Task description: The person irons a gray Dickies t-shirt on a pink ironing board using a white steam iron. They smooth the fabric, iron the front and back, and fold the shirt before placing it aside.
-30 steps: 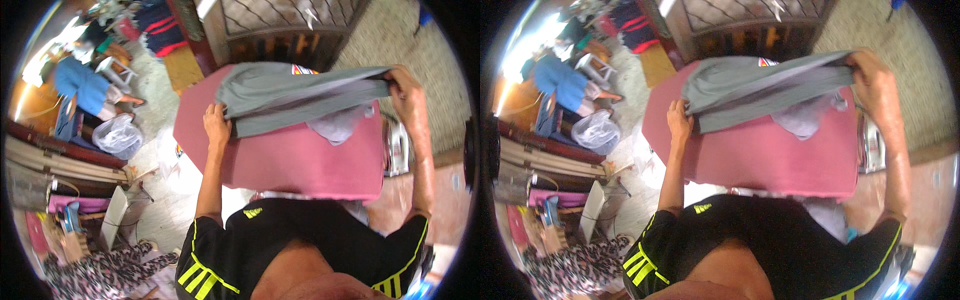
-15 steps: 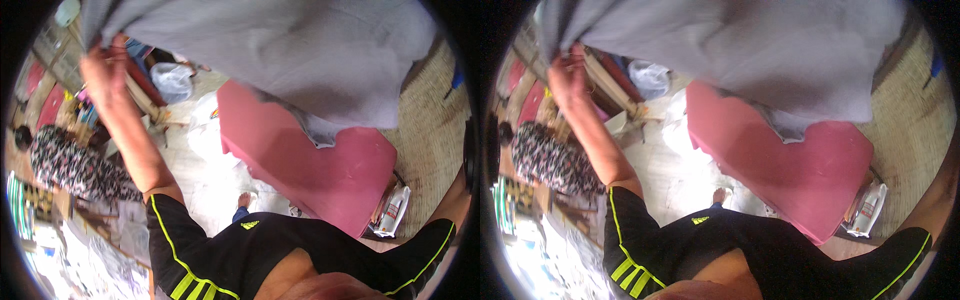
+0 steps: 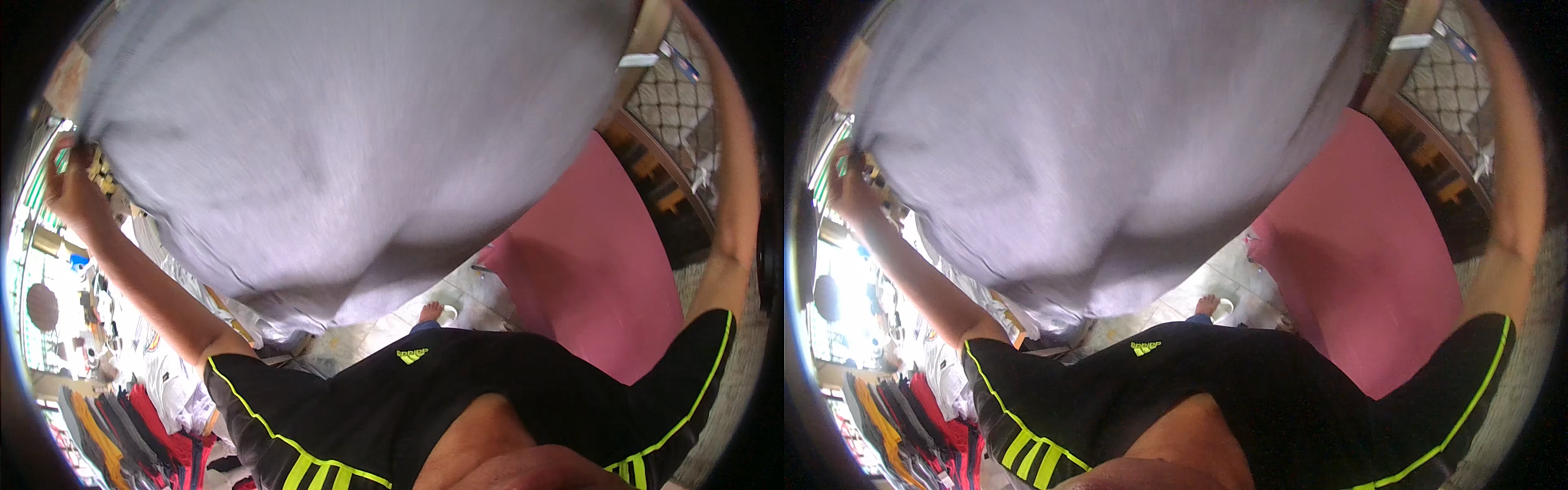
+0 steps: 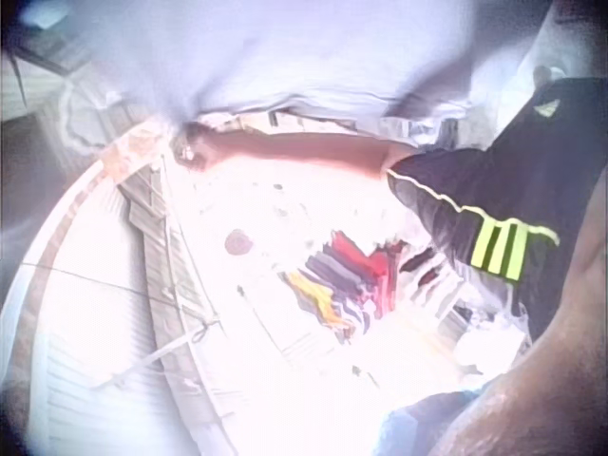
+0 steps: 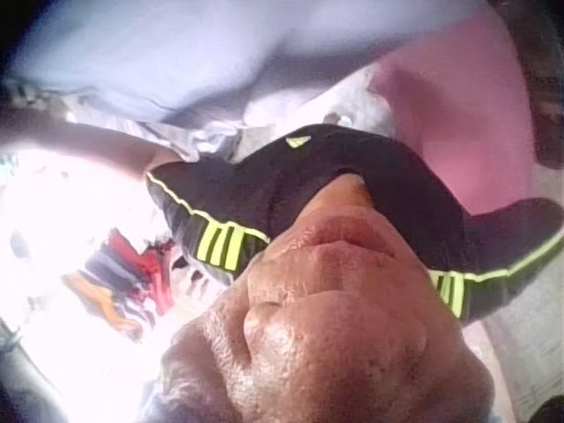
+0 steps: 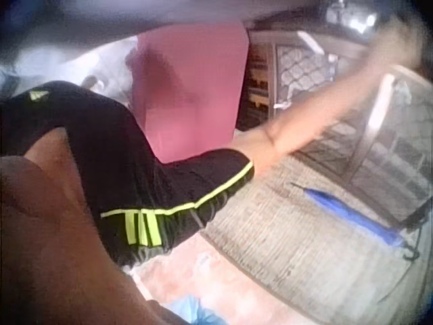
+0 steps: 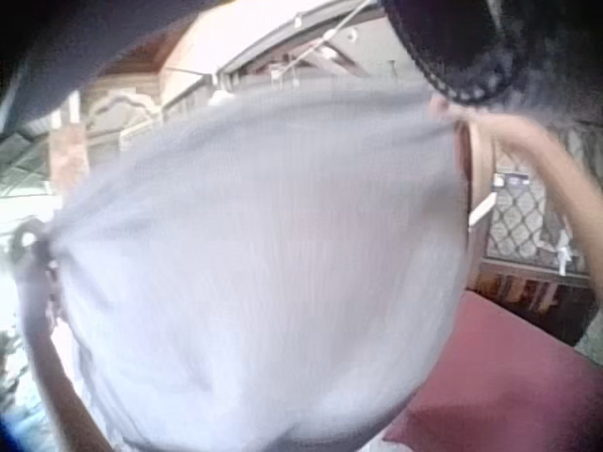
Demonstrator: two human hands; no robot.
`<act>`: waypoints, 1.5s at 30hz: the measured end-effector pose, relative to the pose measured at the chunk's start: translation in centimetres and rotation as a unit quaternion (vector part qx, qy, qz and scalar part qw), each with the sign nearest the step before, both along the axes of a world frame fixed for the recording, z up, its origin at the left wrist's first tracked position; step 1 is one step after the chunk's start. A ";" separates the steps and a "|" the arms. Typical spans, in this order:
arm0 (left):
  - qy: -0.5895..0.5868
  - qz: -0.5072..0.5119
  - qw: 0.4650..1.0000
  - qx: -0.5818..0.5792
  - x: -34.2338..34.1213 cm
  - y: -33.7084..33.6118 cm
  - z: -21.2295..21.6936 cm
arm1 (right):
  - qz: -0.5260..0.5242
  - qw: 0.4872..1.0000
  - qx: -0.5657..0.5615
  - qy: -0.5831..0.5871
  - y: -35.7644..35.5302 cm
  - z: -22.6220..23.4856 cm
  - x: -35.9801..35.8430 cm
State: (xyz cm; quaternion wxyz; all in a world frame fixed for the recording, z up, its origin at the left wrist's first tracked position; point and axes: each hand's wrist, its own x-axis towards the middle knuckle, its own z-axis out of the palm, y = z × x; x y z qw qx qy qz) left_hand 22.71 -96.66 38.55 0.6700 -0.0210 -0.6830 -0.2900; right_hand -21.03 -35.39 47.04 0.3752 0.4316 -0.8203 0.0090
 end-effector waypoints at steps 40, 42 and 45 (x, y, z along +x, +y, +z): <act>-0.689 0.053 0.722 -0.019 6.2 1.7 -23.6 | 0.152 0.846 0.072 -0.507 -13.1 -32.0 -3.9; -0.664 0.078 0.743 -0.046 2.3 0.5 -25.0 | 0.153 0.828 0.036 -0.538 -15.0 -33.2 -7.2; -0.578 0.016 0.812 0.075 -2.5 -2.8 -27.4 | 0.176 0.850 -0.052 -0.494 -19.7 -33.9 -11.8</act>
